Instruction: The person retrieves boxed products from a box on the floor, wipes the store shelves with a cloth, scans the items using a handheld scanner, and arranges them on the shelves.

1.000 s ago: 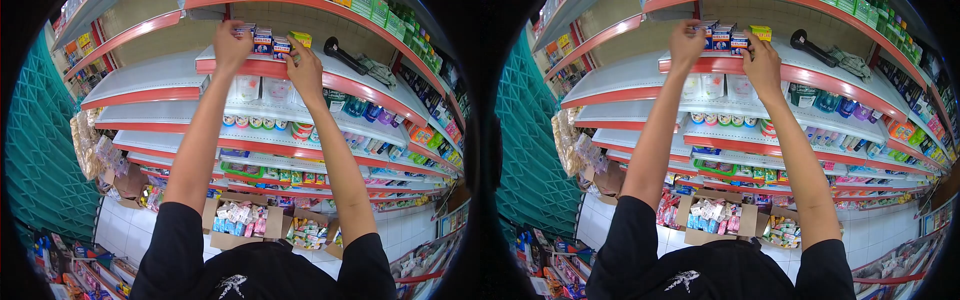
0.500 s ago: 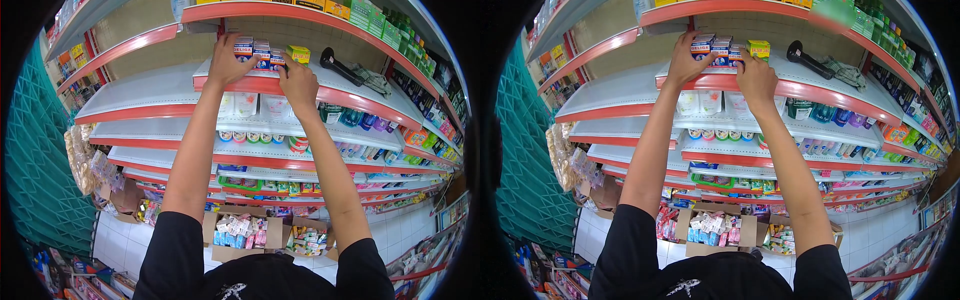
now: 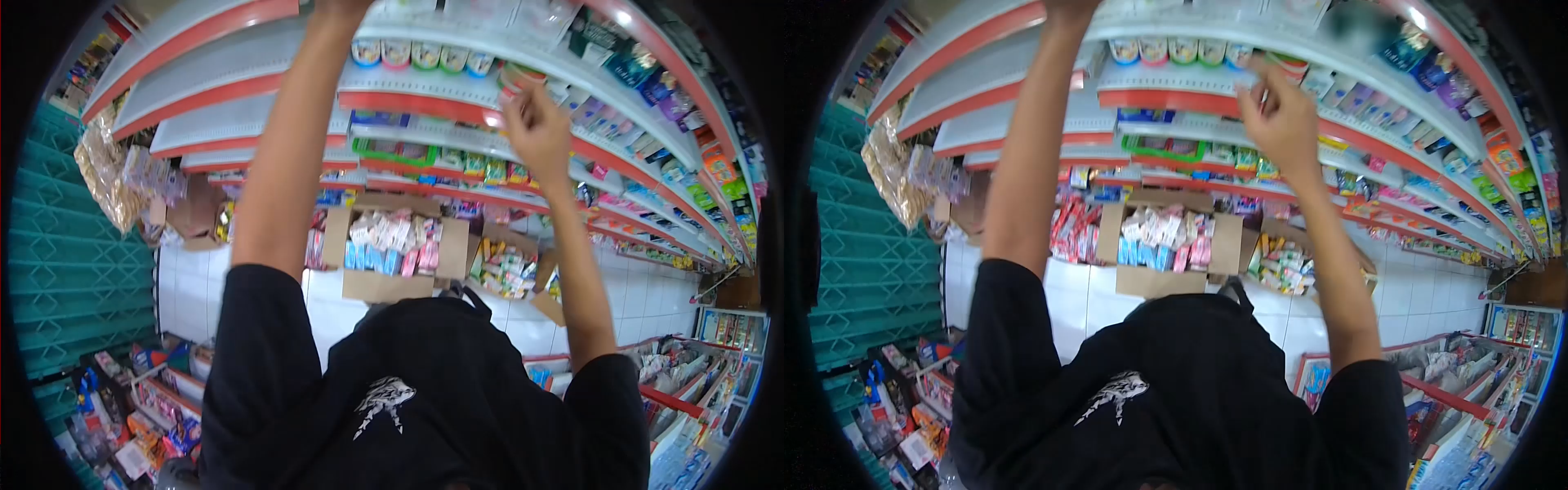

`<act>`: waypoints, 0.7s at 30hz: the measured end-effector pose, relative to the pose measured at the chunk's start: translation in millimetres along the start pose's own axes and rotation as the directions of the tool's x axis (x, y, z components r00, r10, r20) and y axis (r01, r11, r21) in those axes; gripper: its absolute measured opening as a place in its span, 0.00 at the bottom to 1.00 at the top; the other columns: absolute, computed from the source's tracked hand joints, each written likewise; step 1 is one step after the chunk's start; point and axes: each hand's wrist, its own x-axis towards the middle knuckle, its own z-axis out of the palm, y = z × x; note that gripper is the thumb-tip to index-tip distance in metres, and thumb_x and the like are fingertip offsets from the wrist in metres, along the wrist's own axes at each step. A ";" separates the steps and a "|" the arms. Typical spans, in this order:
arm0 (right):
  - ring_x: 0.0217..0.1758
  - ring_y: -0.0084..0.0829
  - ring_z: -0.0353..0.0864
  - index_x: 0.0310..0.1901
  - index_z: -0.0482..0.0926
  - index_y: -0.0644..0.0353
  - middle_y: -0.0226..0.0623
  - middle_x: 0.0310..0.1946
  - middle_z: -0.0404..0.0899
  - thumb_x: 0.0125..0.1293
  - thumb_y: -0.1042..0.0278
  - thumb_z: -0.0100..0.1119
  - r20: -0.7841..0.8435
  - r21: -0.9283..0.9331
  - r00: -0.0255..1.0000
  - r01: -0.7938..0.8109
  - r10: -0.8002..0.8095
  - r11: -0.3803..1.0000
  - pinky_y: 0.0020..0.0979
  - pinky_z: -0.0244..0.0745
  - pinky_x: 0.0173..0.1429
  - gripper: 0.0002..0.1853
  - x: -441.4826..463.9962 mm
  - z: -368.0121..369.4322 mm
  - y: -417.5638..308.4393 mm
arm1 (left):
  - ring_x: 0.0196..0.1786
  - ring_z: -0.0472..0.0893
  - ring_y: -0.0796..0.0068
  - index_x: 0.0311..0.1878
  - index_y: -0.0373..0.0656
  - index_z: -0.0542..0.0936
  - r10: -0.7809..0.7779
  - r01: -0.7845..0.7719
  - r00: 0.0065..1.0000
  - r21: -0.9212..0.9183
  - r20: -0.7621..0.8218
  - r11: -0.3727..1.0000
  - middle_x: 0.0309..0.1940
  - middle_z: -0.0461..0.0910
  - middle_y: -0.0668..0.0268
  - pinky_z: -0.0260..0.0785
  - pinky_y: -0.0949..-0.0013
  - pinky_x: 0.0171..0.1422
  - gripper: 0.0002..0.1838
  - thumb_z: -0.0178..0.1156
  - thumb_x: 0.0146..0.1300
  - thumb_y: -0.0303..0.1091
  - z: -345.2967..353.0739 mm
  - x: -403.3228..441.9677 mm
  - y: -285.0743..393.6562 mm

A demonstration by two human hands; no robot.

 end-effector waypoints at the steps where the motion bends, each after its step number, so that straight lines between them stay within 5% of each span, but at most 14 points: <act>1: 0.14 0.18 0.64 0.42 0.78 0.58 0.30 0.16 0.70 0.54 0.69 0.62 0.141 -0.012 0.981 -0.132 0.132 0.991 0.23 0.59 0.21 0.13 -44.6 13.4 32.9 | 0.44 0.74 0.59 0.45 0.40 0.73 -0.141 0.140 0.989 0.027 0.053 0.990 0.38 0.75 0.52 0.64 0.58 0.51 0.19 0.59 0.46 0.29 -25.7 -39.2 19.7; 2: 0.14 0.17 0.64 0.41 0.77 0.59 0.29 0.16 0.71 0.55 0.69 0.62 0.275 -0.040 0.928 -0.252 0.253 0.967 0.23 0.59 0.21 0.12 -89.7 28.7 62.7 | 0.33 0.77 0.60 0.39 0.38 0.74 -0.198 0.202 0.975 -0.028 0.105 0.979 0.32 0.77 0.58 0.69 0.63 0.37 0.16 0.65 0.49 0.33 -47.1 -86.7 32.2; 3: 0.16 0.17 0.67 0.40 0.77 0.58 0.31 0.17 0.72 0.56 0.69 0.61 0.311 -0.046 0.866 -0.398 0.392 0.916 0.24 0.61 0.22 0.10 -128.9 41.2 66.1 | 0.23 0.75 0.65 0.30 0.38 0.73 -0.364 0.358 0.921 0.066 0.136 0.931 0.21 0.74 0.63 0.64 0.68 0.28 0.05 0.60 0.51 0.26 -66.7 -133.0 57.3; 4: 0.18 0.17 0.69 0.41 0.77 0.58 0.31 0.18 0.73 0.55 0.70 0.61 0.371 0.019 0.793 -0.527 0.484 0.849 0.24 0.64 0.24 0.11 -173.5 56.7 82.8 | 0.23 0.74 0.67 0.29 0.38 0.72 -0.598 0.585 0.768 0.129 0.229 0.801 0.21 0.73 0.61 0.63 0.68 0.28 0.06 0.60 0.52 0.27 -90.5 -183.4 85.3; 6: 0.22 0.23 0.74 0.47 0.75 0.56 0.36 0.30 0.77 0.54 0.73 0.61 0.496 -0.015 0.635 -0.676 0.592 0.737 0.27 0.71 0.30 0.17 -251.8 85.6 113.5 | 0.25 0.76 0.66 0.28 0.35 0.73 -0.911 0.855 0.221 0.381 0.347 0.353 0.21 0.76 0.58 0.67 0.68 0.32 0.05 0.59 0.53 0.26 -150.6 -288.8 138.0; 7: 0.22 0.23 0.74 0.47 0.75 0.56 0.36 0.30 0.77 0.54 0.73 0.61 0.499 -0.014 0.620 -0.692 0.605 0.722 0.27 0.71 0.30 0.17 -271.3 95.6 121.3 | 0.26 0.76 0.68 0.28 0.36 0.74 -0.931 0.872 0.098 0.421 0.350 0.250 0.22 0.77 0.60 0.68 0.69 0.34 0.04 0.58 0.54 0.26 -187.5 -337.2 172.1; 8: 0.27 0.29 0.77 0.51 0.73 0.54 0.39 0.38 0.75 0.54 0.74 0.60 0.492 -0.050 0.591 -0.713 0.639 0.699 0.30 0.73 0.34 0.20 -286.9 105.5 127.2 | 0.27 0.76 0.71 0.29 0.36 0.75 -0.934 0.876 0.096 0.416 0.343 0.243 0.22 0.77 0.61 0.69 0.69 0.35 0.04 0.58 0.55 0.26 -220.2 -364.3 206.6; 10: 0.42 0.50 0.78 0.60 0.66 0.48 0.44 0.58 0.63 0.55 0.77 0.57 0.478 -0.169 0.597 -0.657 0.644 0.735 0.41 0.75 0.44 0.29 -333.5 137.6 170.1 | 0.28 0.77 0.72 0.32 0.36 0.77 -0.914 0.817 -0.179 0.573 0.363 0.068 0.24 0.78 0.63 0.69 0.71 0.34 0.03 0.58 0.55 0.25 -282.8 -380.9 265.2; 11: 0.42 0.50 0.78 0.60 0.66 0.48 0.44 0.58 0.63 0.55 0.77 0.57 0.478 -0.169 0.581 -0.675 0.659 0.718 0.41 0.75 0.44 0.29 -335.4 145.8 177.1 | 0.28 0.78 0.75 0.31 0.37 0.77 -0.873 0.762 -0.347 0.645 0.342 -0.051 0.24 0.78 0.64 0.69 0.72 0.31 0.02 0.58 0.54 0.24 -303.0 -378.9 283.2; 13: 0.46 0.54 0.76 0.63 0.62 0.47 0.43 0.62 0.60 0.54 0.79 0.55 0.419 -0.299 0.575 -0.643 0.702 0.705 0.45 0.75 0.45 0.33 -335.9 165.6 190.2 | 0.26 0.79 0.77 0.30 0.39 0.76 -0.834 0.723 -0.443 0.681 0.329 -0.116 0.23 0.79 0.65 0.68 0.74 0.28 0.02 0.58 0.54 0.24 -328.4 -371.6 300.0; 17: 0.48 0.53 0.74 0.64 0.60 0.47 0.38 0.63 0.57 0.55 0.80 0.54 0.580 -0.334 0.461 -0.617 0.672 0.712 0.46 0.74 0.49 0.34 -346.4 191.0 219.2 | 0.24 0.78 0.77 0.29 0.40 0.75 -0.773 0.649 -0.482 0.761 0.412 0.001 0.23 0.78 0.65 0.67 0.74 0.27 0.02 0.58 0.53 0.23 -338.6 -363.5 300.4; 19: 0.48 0.52 0.75 0.60 0.63 0.50 0.38 0.61 0.61 0.56 0.78 0.54 0.499 -0.349 0.545 -0.586 0.674 0.731 0.46 0.75 0.48 0.28 -352.6 191.3 223.3 | 0.24 0.78 0.77 0.29 0.38 0.75 -0.787 0.676 -0.428 0.735 0.444 0.047 0.22 0.78 0.65 0.67 0.74 0.27 0.02 0.58 0.54 0.24 -323.8 -358.7 300.7; 21: 0.43 0.53 0.76 0.59 0.63 0.52 0.44 0.59 0.63 0.55 0.74 0.56 0.456 -0.293 0.582 -0.617 0.674 0.731 0.46 0.75 0.43 0.28 -348.7 176.1 209.6 | 0.26 0.78 0.77 0.31 0.39 0.75 -0.759 0.656 -0.482 0.754 0.437 0.018 0.25 0.78 0.66 0.68 0.74 0.29 0.02 0.57 0.54 0.23 -307.2 -357.4 305.8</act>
